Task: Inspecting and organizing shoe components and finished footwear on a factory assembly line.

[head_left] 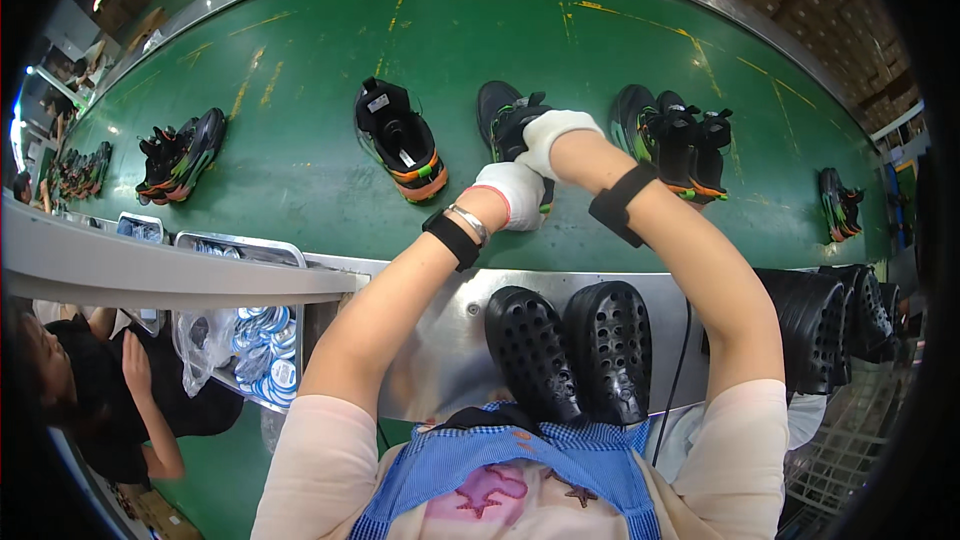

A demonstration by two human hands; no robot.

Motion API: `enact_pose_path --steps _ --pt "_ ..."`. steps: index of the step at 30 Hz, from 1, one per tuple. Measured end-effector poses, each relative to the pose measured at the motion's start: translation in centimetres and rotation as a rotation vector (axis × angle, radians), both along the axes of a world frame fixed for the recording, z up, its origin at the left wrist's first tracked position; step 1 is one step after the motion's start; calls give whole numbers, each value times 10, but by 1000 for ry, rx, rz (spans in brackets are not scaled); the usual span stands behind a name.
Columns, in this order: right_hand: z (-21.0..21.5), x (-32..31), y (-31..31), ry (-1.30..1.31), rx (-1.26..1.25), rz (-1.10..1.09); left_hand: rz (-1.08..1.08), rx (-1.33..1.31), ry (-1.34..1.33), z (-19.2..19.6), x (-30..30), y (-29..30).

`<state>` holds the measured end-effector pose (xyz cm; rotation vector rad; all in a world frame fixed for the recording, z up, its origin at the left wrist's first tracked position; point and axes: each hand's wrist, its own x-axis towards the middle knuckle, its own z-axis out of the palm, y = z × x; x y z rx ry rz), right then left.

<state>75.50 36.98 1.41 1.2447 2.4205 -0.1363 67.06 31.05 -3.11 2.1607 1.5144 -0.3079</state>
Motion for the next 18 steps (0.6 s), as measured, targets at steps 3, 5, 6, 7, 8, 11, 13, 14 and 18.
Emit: enact_pose_path --steps 3,5,6,7,8,11,13,14,18 --pt "7 -1 -2 9 -51 -30 -6 4 42 -3 0 -4" --pt "1 -4 0 38 -18 -24 -20 30 37 -2 0 -3" --pt "-1 -4 2 67 16 -15 0 44 12 -1 -2 -1" --pt "-1 -2 3 102 53 -20 25 52 -13 1 -2 -3" --pt "1 -2 8 90 24 -45 22 44 -10 2 -2 -3" --pt "-4 -2 9 100 27 -64 8 27 -58 8 -1 5" --pt "-3 2 7 132 -5 -87 4 13 -51 9 -2 4" --pt "-4 8 6 131 2 -89 3 4 -43 9 -2 4" --pt "9 32 -2 234 -55 -164 51 -23 34 3 -1 -6"
